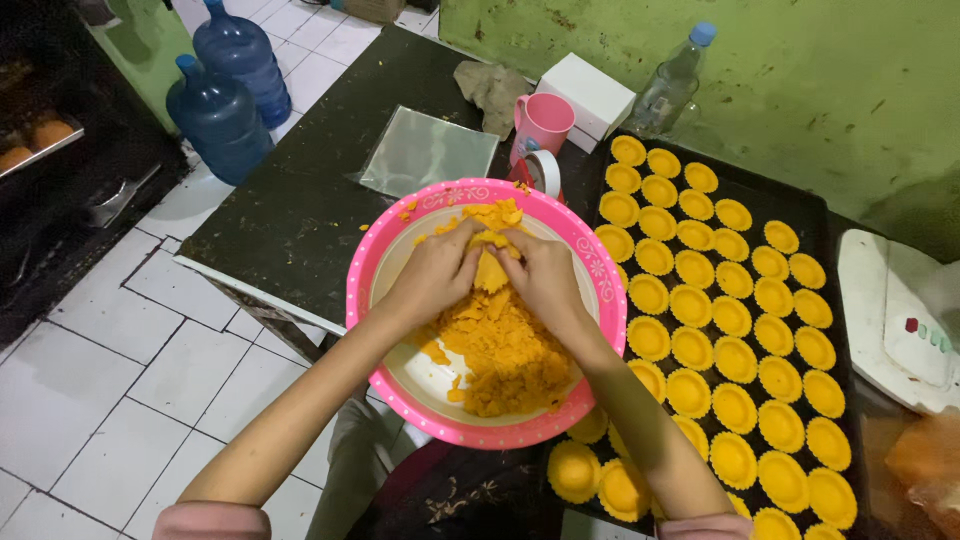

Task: The person shapes dough into tart molds by hand, places the shaped tarts onto a baking tray, and then picks up several empty metal molds from a bucket.

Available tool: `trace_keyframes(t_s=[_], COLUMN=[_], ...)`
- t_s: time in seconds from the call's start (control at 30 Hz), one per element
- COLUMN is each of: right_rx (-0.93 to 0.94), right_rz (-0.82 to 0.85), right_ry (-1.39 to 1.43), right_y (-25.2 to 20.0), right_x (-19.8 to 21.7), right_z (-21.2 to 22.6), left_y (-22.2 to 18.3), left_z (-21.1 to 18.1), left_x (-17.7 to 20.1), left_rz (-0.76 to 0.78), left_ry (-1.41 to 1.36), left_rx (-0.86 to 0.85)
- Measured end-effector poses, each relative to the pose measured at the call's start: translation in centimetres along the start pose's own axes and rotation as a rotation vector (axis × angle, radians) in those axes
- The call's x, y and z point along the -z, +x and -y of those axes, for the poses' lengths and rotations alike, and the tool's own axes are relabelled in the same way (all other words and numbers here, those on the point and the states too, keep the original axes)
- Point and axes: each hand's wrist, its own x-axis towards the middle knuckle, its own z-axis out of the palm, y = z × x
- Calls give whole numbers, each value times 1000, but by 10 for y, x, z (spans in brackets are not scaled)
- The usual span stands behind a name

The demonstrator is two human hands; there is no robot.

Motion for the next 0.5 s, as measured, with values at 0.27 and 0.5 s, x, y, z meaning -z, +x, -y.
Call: trace_keyframes(t_s=[0.27, 0.5], right_rx=[-48, -23], right_rz=[-137, -46], right_ry=[46, -17], right_y=[1, 0], right_x=[0, 2], right_z=[21, 19], left_y=[-2, 0], left_z=[-5, 6], left_x=[0, -6], left_rz=[-141, -58], left_ry=[-115, -60], left_rx=[30, -30])
